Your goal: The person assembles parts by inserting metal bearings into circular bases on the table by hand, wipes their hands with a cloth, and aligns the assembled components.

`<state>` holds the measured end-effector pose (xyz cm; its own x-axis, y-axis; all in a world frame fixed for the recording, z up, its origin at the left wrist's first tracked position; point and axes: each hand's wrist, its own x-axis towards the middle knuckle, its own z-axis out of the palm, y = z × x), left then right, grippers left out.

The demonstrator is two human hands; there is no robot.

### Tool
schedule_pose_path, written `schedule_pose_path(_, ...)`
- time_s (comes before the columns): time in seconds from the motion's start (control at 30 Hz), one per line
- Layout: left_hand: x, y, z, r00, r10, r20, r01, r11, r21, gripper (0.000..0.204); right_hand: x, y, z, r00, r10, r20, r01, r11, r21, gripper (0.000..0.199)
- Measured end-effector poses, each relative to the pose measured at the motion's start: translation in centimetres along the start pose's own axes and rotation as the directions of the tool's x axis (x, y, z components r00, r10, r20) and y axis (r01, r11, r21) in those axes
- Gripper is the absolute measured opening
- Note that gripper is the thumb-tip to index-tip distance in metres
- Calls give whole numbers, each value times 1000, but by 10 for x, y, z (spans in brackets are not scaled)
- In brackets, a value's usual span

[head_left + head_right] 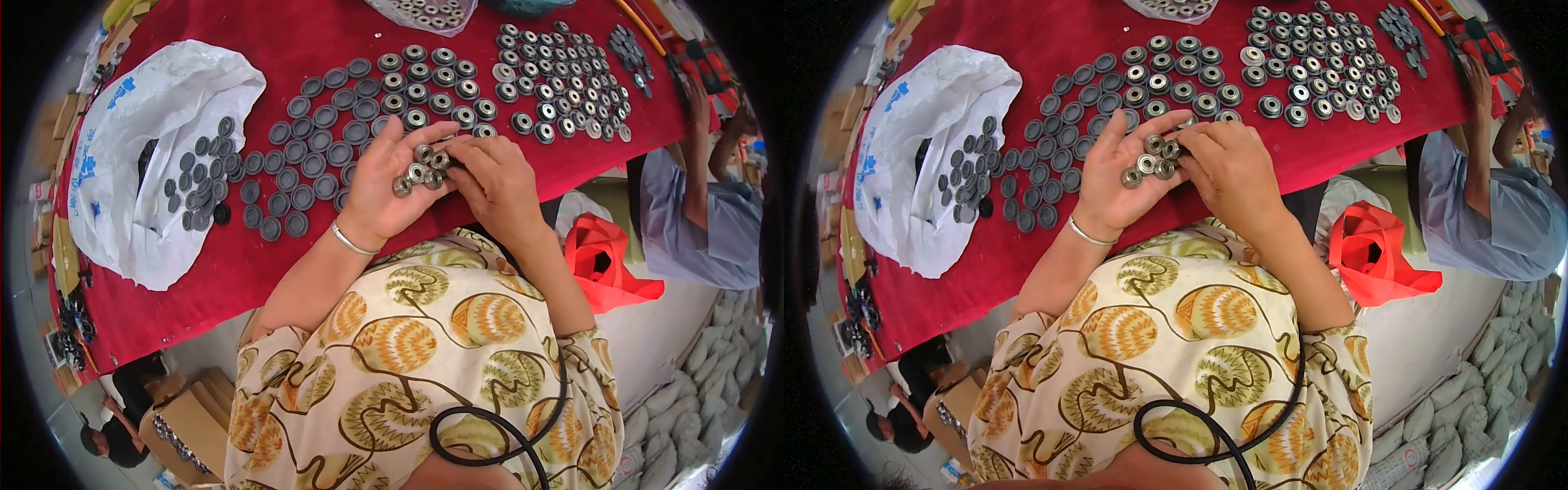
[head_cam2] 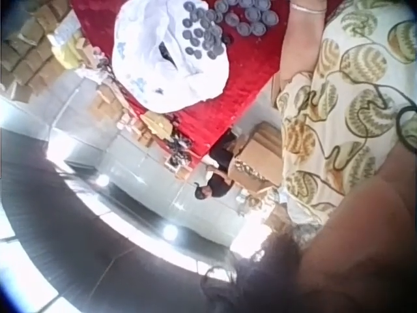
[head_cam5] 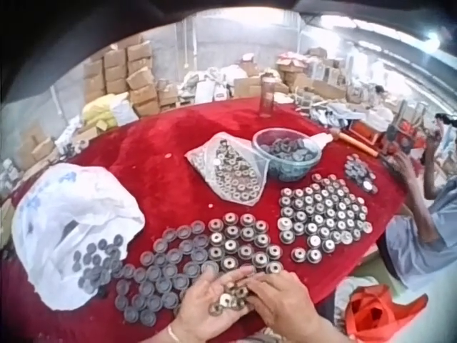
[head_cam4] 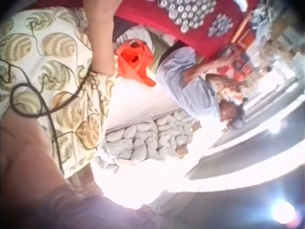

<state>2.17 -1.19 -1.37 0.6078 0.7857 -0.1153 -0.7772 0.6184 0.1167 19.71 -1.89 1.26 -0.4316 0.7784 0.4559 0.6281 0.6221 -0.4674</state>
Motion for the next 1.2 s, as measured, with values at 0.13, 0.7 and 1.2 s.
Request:
schedule_pose_path(0.13, -2, 5, -1, 996, 31, -87, -29, 999, 22, 59, -2, 8, -5, 992, 127, 4, -126, 984, 129, 28)
schedule_pose_path(0.7, -5, 28, -2, 928, 346, -137, -343, 938, 46, 50, -12, 22, 9, 997, 76, 12, -74, 990, -124, 22)
schedule_pose_path(1.2, -5, 27, 9, 899, 392, -194, -381, 920, 92, 54, -33, 15, 5, 996, 25, 81, -4, 967, -255, 38)
